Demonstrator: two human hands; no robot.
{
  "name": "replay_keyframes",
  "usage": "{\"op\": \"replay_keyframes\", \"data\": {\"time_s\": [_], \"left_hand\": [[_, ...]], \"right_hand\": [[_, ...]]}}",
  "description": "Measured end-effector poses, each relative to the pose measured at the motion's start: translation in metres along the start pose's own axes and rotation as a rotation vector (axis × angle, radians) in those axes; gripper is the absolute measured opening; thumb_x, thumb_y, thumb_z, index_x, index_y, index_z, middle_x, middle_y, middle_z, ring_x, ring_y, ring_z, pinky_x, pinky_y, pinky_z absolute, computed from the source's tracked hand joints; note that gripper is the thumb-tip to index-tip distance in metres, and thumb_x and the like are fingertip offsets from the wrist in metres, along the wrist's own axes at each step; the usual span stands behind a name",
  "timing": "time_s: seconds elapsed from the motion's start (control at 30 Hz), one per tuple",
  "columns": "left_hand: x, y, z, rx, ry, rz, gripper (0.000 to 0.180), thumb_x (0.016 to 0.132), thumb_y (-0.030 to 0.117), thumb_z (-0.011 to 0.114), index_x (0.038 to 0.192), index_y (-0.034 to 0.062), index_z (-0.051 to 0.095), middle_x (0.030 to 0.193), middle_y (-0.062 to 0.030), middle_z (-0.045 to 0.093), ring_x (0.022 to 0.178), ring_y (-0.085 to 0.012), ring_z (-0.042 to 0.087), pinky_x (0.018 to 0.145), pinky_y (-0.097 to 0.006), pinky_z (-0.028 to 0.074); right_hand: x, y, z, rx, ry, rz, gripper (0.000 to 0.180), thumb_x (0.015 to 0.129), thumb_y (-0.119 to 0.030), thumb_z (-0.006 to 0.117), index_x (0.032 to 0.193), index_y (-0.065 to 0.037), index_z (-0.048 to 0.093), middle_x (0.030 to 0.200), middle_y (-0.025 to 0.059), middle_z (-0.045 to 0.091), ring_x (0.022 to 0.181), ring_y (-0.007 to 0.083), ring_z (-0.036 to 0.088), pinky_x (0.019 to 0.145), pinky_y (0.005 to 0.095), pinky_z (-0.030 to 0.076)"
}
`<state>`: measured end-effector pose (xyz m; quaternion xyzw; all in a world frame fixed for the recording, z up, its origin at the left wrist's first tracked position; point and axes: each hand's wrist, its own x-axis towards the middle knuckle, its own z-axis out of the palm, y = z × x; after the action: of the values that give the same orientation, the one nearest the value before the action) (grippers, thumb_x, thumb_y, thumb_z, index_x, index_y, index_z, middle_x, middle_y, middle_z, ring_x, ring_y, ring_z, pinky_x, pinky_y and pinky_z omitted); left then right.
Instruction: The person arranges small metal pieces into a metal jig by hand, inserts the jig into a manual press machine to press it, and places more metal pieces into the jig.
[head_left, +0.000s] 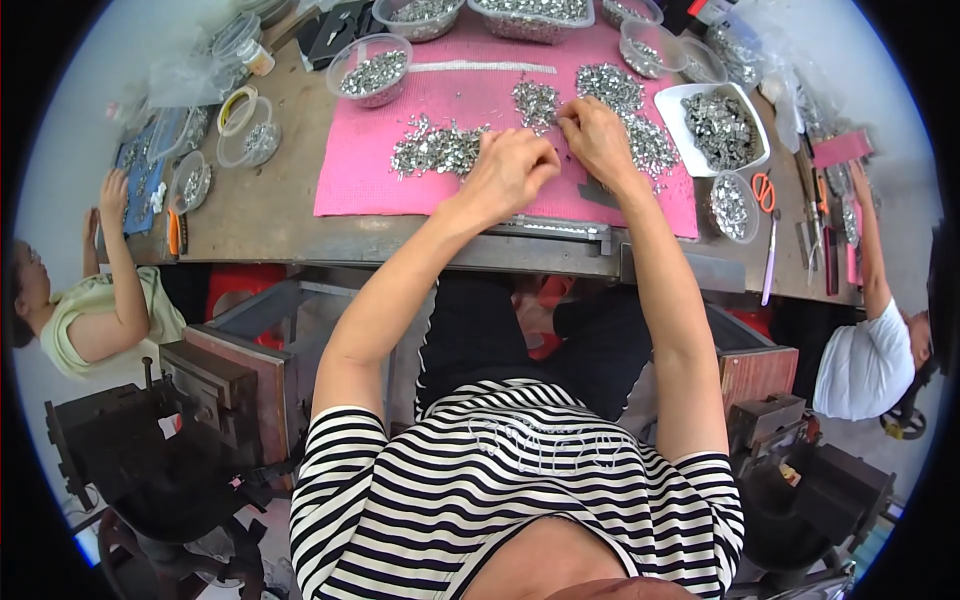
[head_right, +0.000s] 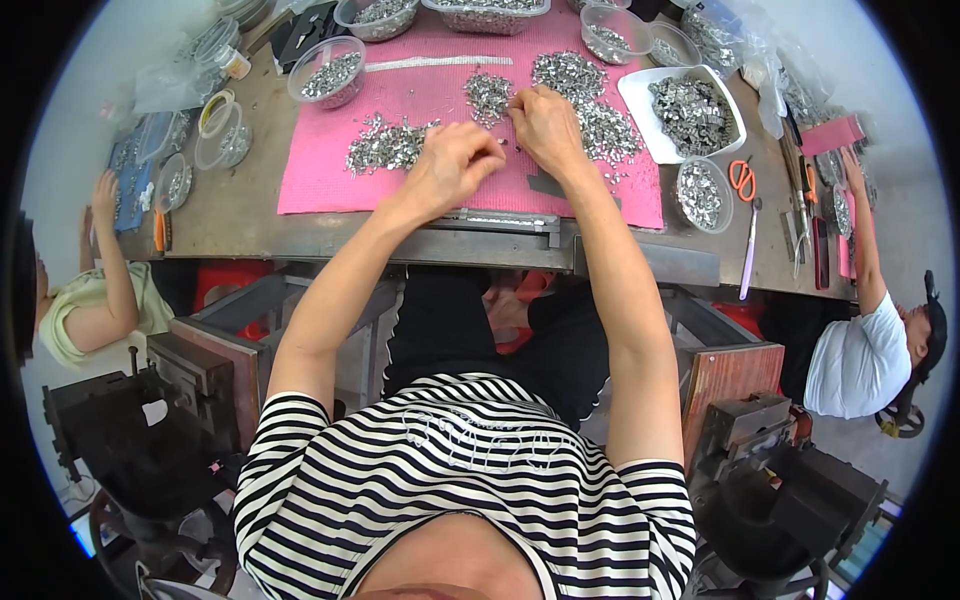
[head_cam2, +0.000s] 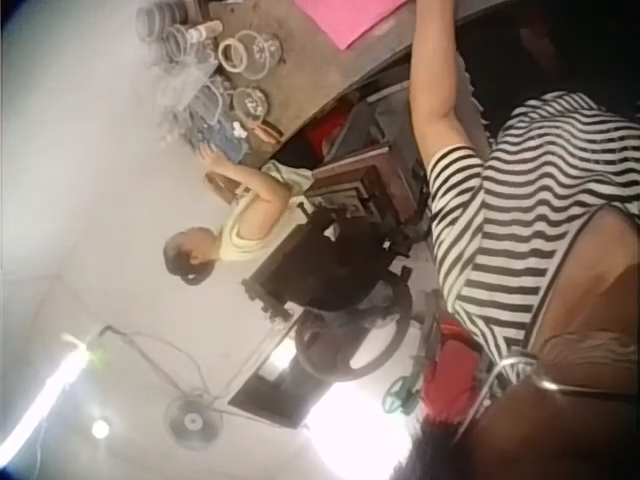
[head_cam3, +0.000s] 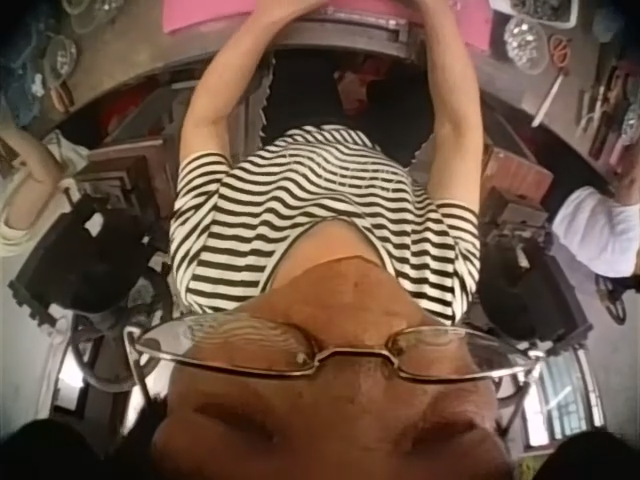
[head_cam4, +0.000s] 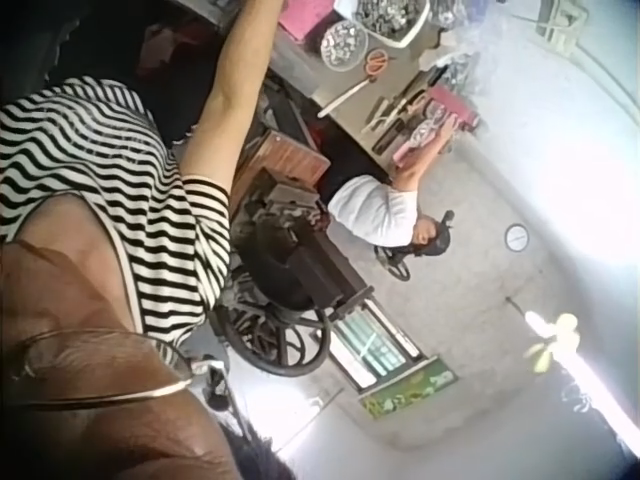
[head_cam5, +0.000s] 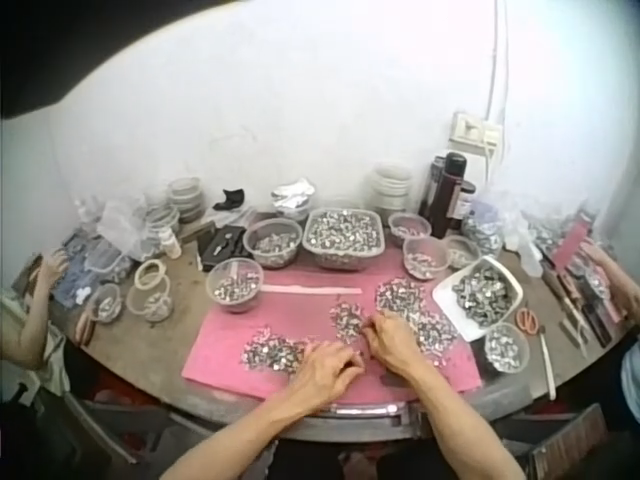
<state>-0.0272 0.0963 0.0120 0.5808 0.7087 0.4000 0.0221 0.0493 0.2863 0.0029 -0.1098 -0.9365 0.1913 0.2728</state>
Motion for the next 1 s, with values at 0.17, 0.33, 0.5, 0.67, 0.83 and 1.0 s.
{"op": "replay_keyframes", "data": {"time_s": [0.17, 0.33, 0.5, 0.67, 0.83, 1.0], "left_hand": [[-0.023, -0.001, -0.01, 0.161, 0.03, -0.02, 0.012, 0.088, 0.018, 0.071, 0.098, 0.0112, 0.075, 0.091, -0.005, 0.061, 0.097, -0.0239, 0.058, 0.096, -0.041, 0.034], [-0.02, 0.003, -0.012, 0.145, 0.078, -0.076, 0.013, 0.089, 0.02, 0.072, 0.099, 0.0125, 0.075, 0.087, -0.0041, 0.061, 0.093, -0.024, 0.058, 0.097, -0.044, 0.033], [-0.021, -0.002, 0.001, 0.2, 0.105, -0.024, 0.012, 0.089, 0.021, 0.073, 0.096, 0.0118, 0.074, 0.086, -0.0042, 0.061, 0.093, -0.0242, 0.059, 0.098, -0.045, 0.033], [-0.015, 0.003, 0.0, 0.286, 0.046, 0.031, 0.01, 0.086, 0.017, 0.074, 0.092, 0.0091, 0.072, 0.088, -0.0057, 0.063, 0.094, -0.0257, 0.06, 0.097, -0.048, 0.034], [-0.013, 0.002, 0.005, 0.287, 0.041, 0.056, 0.01, 0.087, 0.013, 0.071, 0.094, 0.0066, 0.067, 0.088, -0.0078, 0.064, 0.095, -0.0269, 0.061, 0.095, -0.048, 0.036], [-0.017, 0.016, 0.005, 0.008, 0.028, -0.019, 0.009, 0.09, 0.007, 0.066, 0.096, 0.0037, 0.061, 0.084, -0.0116, 0.065, 0.087, -0.0308, 0.063, 0.084, -0.044, 0.044]], "right_hand": [[-0.005, -0.005, -0.014, 0.016, -0.037, 0.031, 0.012, 0.085, -0.01, 0.065, 0.087, 0.001, 0.067, 0.088, 0.0195, 0.067, 0.081, 0.0387, 0.067, 0.075, 0.0468, 0.053], [-0.012, -0.03, -0.044, 0.087, -0.137, 0.054, 0.013, 0.084, -0.01, 0.063, 0.085, 0.003, 0.066, 0.085, 0.0213, 0.068, 0.078, 0.0385, 0.068, 0.072, 0.046, 0.053], [-0.051, -0.047, -0.058, 0.138, -0.414, 0.073, 0.012, 0.084, -0.007, 0.069, 0.091, 0.002, 0.069, 0.078, 0.0176, 0.069, 0.07, 0.0305, 0.068, 0.066, 0.0401, 0.053], [-0.062, -0.05, -0.062, 0.181, -0.33, 0.108, 0.013, 0.086, -0.007, 0.072, 0.095, 0.002, 0.07, 0.088, 0.0171, 0.069, 0.076, 0.029, 0.068, 0.069, 0.0379, 0.052], [-0.065, -0.05, -0.051, 0.155, -0.198, -0.001, 0.013, 0.086, -0.007, 0.072, 0.097, 0.0, 0.072, 0.09, 0.0161, 0.065, 0.084, 0.0324, 0.064, 0.074, 0.0405, 0.051], [-0.07, -0.051, -0.045, 0.077, -0.179, -0.073, 0.014, 0.082, -0.008, 0.074, 0.087, 0.002, 0.066, 0.084, 0.0162, 0.062, 0.079, 0.035, 0.063, 0.07, 0.0432, 0.051]]}}
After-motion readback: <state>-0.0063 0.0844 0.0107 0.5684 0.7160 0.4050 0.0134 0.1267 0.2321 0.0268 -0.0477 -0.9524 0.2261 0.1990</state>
